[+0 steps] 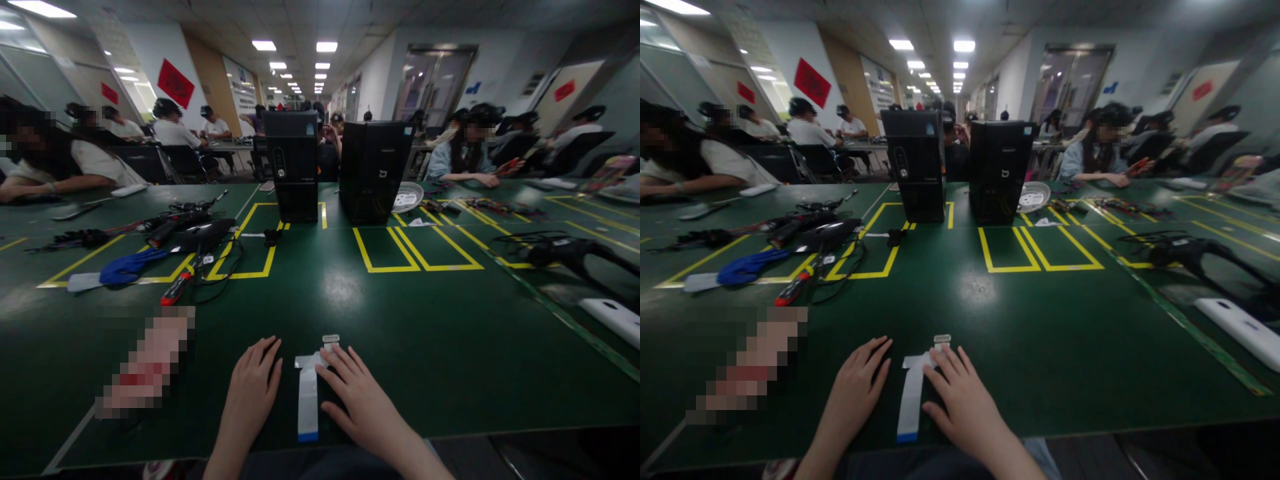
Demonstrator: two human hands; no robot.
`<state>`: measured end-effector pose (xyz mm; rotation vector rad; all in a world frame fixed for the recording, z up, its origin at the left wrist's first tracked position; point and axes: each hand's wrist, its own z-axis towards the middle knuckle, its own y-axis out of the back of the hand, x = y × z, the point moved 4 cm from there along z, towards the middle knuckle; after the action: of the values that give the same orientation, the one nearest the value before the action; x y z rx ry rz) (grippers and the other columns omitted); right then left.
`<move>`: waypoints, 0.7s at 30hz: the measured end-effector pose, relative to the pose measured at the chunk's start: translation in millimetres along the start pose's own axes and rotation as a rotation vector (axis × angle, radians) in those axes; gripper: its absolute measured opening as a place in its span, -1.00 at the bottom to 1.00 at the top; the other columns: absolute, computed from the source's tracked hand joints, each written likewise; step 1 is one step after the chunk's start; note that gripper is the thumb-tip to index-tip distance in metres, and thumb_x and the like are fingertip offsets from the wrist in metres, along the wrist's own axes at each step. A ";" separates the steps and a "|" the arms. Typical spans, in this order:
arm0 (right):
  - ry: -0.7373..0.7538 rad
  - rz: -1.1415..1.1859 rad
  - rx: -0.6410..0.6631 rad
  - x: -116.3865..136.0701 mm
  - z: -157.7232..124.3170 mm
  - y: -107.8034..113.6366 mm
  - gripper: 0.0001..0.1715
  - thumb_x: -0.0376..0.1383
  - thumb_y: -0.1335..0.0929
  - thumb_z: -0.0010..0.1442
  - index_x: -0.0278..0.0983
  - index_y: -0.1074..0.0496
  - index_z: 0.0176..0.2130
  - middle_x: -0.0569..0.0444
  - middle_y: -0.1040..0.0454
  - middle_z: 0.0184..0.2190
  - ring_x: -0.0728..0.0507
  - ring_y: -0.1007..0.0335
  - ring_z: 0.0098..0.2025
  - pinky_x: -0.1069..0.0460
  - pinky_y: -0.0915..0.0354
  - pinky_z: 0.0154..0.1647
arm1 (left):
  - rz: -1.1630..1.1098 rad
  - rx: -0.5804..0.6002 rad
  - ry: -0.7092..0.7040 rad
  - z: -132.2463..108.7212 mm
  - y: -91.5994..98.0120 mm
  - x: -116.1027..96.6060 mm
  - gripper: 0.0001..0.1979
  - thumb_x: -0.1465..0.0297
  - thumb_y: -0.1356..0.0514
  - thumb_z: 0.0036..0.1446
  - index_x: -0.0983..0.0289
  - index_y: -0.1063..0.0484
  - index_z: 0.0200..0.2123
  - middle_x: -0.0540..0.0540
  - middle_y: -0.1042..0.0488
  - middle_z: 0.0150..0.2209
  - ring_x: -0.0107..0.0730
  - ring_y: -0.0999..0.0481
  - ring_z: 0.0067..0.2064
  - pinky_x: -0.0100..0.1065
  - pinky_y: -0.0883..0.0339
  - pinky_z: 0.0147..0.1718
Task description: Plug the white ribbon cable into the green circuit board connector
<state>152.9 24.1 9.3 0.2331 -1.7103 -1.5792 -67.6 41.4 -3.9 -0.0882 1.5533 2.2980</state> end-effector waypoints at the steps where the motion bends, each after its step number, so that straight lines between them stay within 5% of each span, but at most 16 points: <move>1: 0.001 0.000 0.000 0.4 0.1 0.4 -0.36 -0.13 -0.24 0.32 -0.10 -0.09 0.34 0.07 0.05 0.39 -0.22 0.26 0.42 -0.30 0.18 0.39 | -0.002 -0.003 0.001 0.1 0.0 0.1 -0.62 0.31 -0.01 0.31 0.24 -0.41 0.11 0.20 -0.46 0.08 -0.09 -0.41 0.12 0.00 -0.31 0.10; 9: 0.059 -0.067 -0.047 -9.4 -0.8 13.3 -0.36 -0.13 -0.22 0.33 -0.09 -0.07 0.34 0.08 0.09 0.40 -0.16 0.23 0.42 -0.24 0.11 0.38 | 0.022 0.009 -0.003 0.1 -2.2 1.6 -0.59 0.29 0.01 0.30 0.30 -0.42 0.10 0.24 -0.45 0.09 -0.04 -0.40 0.14 0.02 -0.32 0.09; 12: -0.136 -0.218 -0.278 -68.6 -19.1 45.1 -0.44 -0.16 -0.18 0.34 -0.14 -0.19 0.29 -0.01 0.00 0.37 -0.21 0.11 0.39 -0.27 0.00 0.33 | 0.032 0.015 0.002 -0.1 -3.3 2.9 -0.59 0.29 0.02 0.30 0.30 -0.43 0.10 0.23 -0.46 0.09 -0.03 -0.41 0.13 0.03 -0.32 0.08; 15: -0.566 -0.424 -0.509 -159.0 -69.3 90.9 -0.37 -0.08 -0.16 0.30 -0.34 -0.27 0.23 -0.25 -0.05 0.33 -0.38 0.10 0.37 -0.36 -0.04 0.25 | 0.022 0.004 -0.006 0.2 -4.4 4.5 -0.59 0.28 0.03 0.30 0.29 -0.44 0.08 0.23 -0.47 0.08 -0.03 -0.42 0.11 0.04 -0.34 0.07; 18: -1.021 -0.524 -0.518 -240.1 -141.4 127.9 -0.19 -0.02 -0.11 0.29 -0.61 -0.22 0.23 -0.52 0.02 0.30 -0.51 0.19 0.37 -0.35 0.03 0.24 | 0.024 -0.010 -0.013 0.6 -5.8 6.2 -0.59 0.26 0.02 0.30 0.27 -0.44 0.08 0.22 -0.47 0.07 -0.04 -0.44 0.10 0.04 -0.33 0.07; 21: -1.232 -0.503 -0.535 -285.7 -204.1 148.9 -0.08 0.02 -0.04 0.29 -0.71 -0.11 0.26 -0.61 0.07 0.29 -0.52 0.24 0.37 -0.28 0.12 0.28 | 0.033 -0.013 -0.015 0.6 -6.6 6.8 -0.59 0.26 0.02 0.30 0.26 -0.44 0.08 0.22 -0.47 0.08 -0.05 -0.44 0.10 0.04 -0.33 0.07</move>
<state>531.0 73.3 11.2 -0.8088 -2.0144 -2.8185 -71.6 45.8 -11.2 -0.0495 1.5440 2.3287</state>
